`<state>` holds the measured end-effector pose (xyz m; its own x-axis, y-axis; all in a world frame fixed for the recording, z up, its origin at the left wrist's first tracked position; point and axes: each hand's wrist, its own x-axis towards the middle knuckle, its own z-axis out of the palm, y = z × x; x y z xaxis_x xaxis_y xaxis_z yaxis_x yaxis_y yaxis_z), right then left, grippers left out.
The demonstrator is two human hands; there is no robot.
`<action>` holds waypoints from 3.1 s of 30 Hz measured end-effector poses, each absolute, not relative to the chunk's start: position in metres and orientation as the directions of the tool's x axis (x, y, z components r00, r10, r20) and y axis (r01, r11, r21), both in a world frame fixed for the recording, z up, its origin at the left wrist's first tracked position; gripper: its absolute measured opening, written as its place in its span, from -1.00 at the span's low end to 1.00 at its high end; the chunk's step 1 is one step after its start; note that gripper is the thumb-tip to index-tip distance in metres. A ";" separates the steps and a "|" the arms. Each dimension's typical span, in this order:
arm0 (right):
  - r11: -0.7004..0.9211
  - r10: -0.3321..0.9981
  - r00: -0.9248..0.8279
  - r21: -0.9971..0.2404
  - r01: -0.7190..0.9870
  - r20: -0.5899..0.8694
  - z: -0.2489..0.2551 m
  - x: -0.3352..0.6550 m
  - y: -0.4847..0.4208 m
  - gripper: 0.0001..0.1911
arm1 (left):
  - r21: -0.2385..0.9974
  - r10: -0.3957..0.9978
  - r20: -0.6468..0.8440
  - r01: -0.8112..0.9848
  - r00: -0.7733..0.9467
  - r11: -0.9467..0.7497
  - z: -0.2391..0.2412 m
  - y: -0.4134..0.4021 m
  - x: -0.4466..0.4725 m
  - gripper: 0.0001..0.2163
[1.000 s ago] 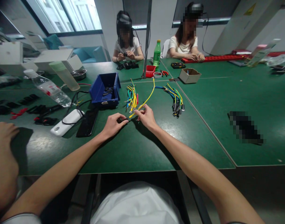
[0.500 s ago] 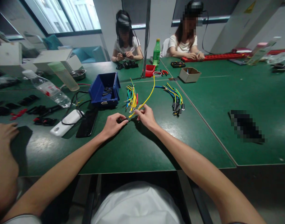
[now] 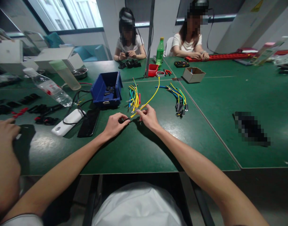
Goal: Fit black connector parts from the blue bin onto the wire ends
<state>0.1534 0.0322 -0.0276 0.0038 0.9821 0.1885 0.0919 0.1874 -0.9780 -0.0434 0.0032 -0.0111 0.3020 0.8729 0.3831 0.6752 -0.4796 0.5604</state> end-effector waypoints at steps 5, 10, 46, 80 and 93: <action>0.195 0.981 -0.012 -0.978 0.076 0.195 -0.028 0.153 0.031 -0.64 | 0.553 0.870 0.378 0.676 0.317 -0.487 -0.011 0.002 -0.043 -0.89; 0.212 0.977 -0.038 -0.972 0.097 0.209 -0.027 0.152 0.028 -0.66 | 0.529 0.861 0.384 0.686 0.332 -0.500 -0.012 0.002 -0.043 -0.89; 0.182 0.983 -0.051 -0.982 0.051 0.179 -0.020 0.148 0.025 -0.65 | 0.539 0.857 0.400 0.674 0.324 -0.506 -0.010 0.002 -0.042 -0.90; 0.227 0.973 -0.066 -0.967 0.113 0.221 -0.023 0.146 0.024 -0.72 | 0.545 0.842 0.432 0.649 0.325 -0.530 -0.011 0.002 -0.042 -0.92; 0.223 0.974 -0.070 -0.969 0.105 0.217 -0.021 0.145 0.022 -0.73 | 0.520 0.825 0.455 0.652 0.336 -0.552 -0.011 0.001 -0.041 -0.92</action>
<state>0.1450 0.0215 -0.0214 -0.0697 0.9737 0.2170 0.1051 0.2235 -0.9690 -0.0413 0.0008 -0.0111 0.3355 0.8249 0.4549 0.6524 -0.5518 0.5196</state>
